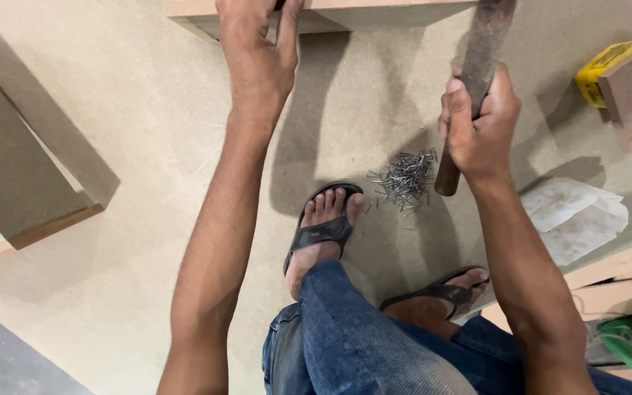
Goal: The person sits on the floor and uses a hammer to drive nails into the edge of a light-colored wooden board. They repeatedly pick up nails from a pile on the floor and hammer them into the wood.
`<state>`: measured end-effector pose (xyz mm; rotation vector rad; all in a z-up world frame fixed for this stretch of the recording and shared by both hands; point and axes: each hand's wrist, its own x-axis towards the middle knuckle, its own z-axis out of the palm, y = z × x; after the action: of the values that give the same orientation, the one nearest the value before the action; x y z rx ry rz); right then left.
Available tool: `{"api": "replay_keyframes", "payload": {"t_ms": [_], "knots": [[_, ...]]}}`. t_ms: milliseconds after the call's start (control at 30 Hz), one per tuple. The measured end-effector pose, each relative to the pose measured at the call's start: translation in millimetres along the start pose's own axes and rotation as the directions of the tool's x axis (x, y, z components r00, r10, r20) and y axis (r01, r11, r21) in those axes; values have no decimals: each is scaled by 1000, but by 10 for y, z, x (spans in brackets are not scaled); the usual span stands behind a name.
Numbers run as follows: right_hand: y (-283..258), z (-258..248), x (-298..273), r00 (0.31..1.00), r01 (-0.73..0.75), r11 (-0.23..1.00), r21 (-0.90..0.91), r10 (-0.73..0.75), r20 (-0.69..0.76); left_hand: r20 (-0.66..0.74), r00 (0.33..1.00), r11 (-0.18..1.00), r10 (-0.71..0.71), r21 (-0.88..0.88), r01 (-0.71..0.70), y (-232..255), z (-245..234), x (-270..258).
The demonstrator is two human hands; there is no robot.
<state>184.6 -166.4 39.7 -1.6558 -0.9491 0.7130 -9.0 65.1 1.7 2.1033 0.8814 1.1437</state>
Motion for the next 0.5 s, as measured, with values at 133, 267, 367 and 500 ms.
{"api": "replay_keyframes", "payload": {"t_ms": [133,267,367,500], "knots": [[11,56,63,999,28,998,-56,-26,39,-23,999,999,40,4,-40,9,27,22],[-141,82,-7,997,19,985,-171,-6,74,-7,1000,1000,18,4,-18,66,4,43],[-288,131,14,994,18,974,-227,7,109,15,1000,999,28,-16,-28,110,-42,58],[-657,108,152,978,112,912,-396,-30,208,37,997,998,64,-9,-64,145,-79,98]]}}
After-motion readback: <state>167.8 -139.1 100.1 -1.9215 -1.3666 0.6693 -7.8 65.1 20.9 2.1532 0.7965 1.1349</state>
